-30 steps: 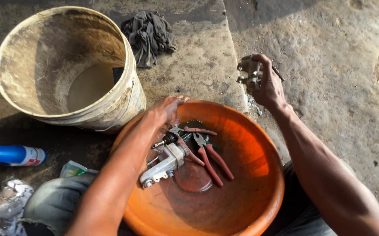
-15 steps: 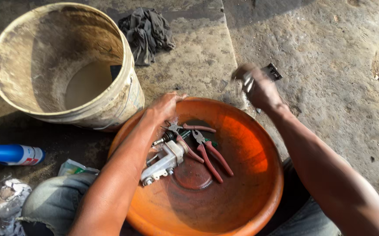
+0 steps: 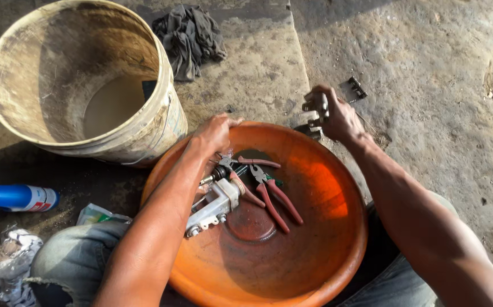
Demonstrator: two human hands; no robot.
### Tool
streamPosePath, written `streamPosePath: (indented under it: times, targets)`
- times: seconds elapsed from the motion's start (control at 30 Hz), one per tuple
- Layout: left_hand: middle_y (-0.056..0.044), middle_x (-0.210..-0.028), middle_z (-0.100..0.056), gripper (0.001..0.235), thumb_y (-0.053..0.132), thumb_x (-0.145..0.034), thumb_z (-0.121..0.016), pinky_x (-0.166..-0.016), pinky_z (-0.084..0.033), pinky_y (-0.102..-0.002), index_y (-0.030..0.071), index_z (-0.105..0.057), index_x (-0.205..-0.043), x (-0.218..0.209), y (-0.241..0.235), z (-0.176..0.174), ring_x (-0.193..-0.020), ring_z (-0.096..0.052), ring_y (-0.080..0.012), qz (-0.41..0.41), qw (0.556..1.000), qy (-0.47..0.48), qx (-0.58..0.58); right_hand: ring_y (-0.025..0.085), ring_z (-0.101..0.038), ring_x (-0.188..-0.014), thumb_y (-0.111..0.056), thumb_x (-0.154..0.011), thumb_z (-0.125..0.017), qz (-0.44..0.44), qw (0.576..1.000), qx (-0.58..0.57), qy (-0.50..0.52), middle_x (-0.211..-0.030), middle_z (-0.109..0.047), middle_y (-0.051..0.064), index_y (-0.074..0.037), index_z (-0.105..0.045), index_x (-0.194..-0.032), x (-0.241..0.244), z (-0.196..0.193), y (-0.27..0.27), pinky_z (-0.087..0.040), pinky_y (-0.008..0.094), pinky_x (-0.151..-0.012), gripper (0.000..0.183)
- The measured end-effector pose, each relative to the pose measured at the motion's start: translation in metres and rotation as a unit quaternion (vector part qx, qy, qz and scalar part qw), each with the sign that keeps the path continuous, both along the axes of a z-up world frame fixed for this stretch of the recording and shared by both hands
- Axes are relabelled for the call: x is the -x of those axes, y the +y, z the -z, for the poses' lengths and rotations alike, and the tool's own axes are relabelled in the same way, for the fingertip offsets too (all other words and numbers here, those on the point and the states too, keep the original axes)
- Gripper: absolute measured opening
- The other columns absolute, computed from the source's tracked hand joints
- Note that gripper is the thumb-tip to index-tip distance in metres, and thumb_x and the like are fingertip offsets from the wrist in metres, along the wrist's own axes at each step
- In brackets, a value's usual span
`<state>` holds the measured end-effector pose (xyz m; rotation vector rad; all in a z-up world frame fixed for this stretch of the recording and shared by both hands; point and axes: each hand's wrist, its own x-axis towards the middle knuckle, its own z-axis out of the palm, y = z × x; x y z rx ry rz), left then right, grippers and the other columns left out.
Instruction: The person sits on the ground and cleans a disassembled mechanical component, likely a carburetor, using pliers, a screwdriver, and a cleaning fluid. They scrub the parts with a brush, apply liquid from a blue bottle, and manipulate the components within an orange basin.
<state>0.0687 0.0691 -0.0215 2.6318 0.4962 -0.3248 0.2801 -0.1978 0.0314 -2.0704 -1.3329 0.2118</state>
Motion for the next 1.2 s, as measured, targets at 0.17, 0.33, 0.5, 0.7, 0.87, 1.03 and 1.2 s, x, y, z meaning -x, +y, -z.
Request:
streamPosePath:
  times: [0.17, 0.33, 0.5, 0.7, 0.87, 1.03, 1.2]
  targets:
    - [-0.017, -0.132, -0.065, 0.067, -0.007, -0.077, -0.070, -0.102, -0.054, -0.038, 0.022, -0.064, -0.137, 0.007, 0.000, 0.024, -0.113, -0.068, -0.0316, 0.025, 0.998, -0.053, -0.038, 0.034, -0.073, -0.095, -0.002, -0.092, -0.071, 0.029, 0.993, -0.044, -0.109, -0.122, -0.070, 0.020, -0.018, -0.033, -0.146, -0.006, -0.002, -0.003, -0.065, 0.043, -0.068, 0.068]
    - [-0.018, -0.150, -0.052, 0.060, -0.001, -0.087, -0.064, -0.103, -0.050, -0.042, 0.024, -0.063, -0.141, -0.001, 0.010, 0.038, -0.124, -0.061, -0.0365, 0.011, 0.998, -0.059, -0.027, 0.036, -0.069, -0.112, 0.003, -0.098, -0.060, 0.027, 0.970, -0.149, -0.192, -0.131, -0.066, 0.019, -0.017, -0.039, -0.141, -0.014, -0.016, 0.001, -0.063, 0.046, -0.084, 0.052]
    - [-0.017, -0.144, -0.056, 0.071, -0.005, -0.073, -0.069, -0.099, -0.055, -0.039, 0.022, -0.062, -0.138, 0.002, 0.013, 0.047, -0.118, -0.064, -0.0347, 0.078, 0.980, -0.154, -0.094, 0.033, -0.066, -0.110, 0.003, -0.086, -0.066, 0.022, 0.999, 0.012, -0.036, -0.124, -0.071, 0.011, -0.008, -0.046, -0.134, 0.007, -0.002, 0.002, -0.061, 0.047, -0.076, 0.053]
    - [-0.021, -0.126, -0.069, 0.054, -0.012, -0.091, -0.054, -0.086, -0.064, -0.035, 0.001, -0.060, -0.143, -0.003, 0.008, 0.026, -0.102, -0.076, -0.0320, -0.022, 0.993, 0.113, -0.040, 0.027, -0.074, -0.103, -0.001, -0.100, -0.062, 0.015, 0.993, -0.083, -0.078, -0.129, -0.069, 0.011, -0.010, -0.058, -0.133, 0.006, -0.024, 0.007, -0.067, 0.034, -0.073, 0.034]
    - [-0.019, -0.140, -0.063, 0.057, -0.014, -0.084, -0.058, -0.101, -0.056, -0.041, 0.011, -0.065, -0.134, -0.001, 0.023, 0.083, -0.111, -0.071, -0.0343, 0.027, 0.992, -0.110, -0.064, 0.025, -0.075, -0.090, 0.000, -0.110, -0.044, 0.131, 0.989, -0.054, -0.050, -0.133, -0.067, 0.013, -0.012, -0.047, -0.140, -0.003, -0.023, 0.009, -0.063, 0.032, -0.062, 0.033]
    - [-0.020, -0.122, -0.070, 0.054, -0.001, -0.080, -0.070, -0.095, -0.059, -0.038, 0.012, -0.065, -0.132, -0.006, 0.032, 0.102, -0.102, -0.073, -0.0296, 0.054, 0.984, -0.169, 0.025, 0.040, -0.069, -0.104, 0.007, -0.083, -0.058, -0.021, 0.984, 0.007, -0.177, -0.126, -0.071, 0.013, -0.013, -0.038, -0.142, -0.006, 0.020, -0.011, -0.063, 0.045, -0.075, 0.066]
    - [-0.022, -0.111, -0.074, 0.063, -0.003, -0.097, -0.055, -0.084, -0.062, -0.040, 0.031, -0.059, -0.151, 0.005, 0.021, 0.062, -0.089, -0.075, -0.0312, 0.016, 0.999, -0.023, -0.041, 0.034, -0.074, -0.093, 0.007, -0.088, -0.055, 0.068, 0.997, 0.046, -0.012, -0.130, -0.067, 0.019, -0.017, -0.035, -0.146, -0.008, 0.007, -0.009, -0.064, 0.046, -0.066, 0.065]
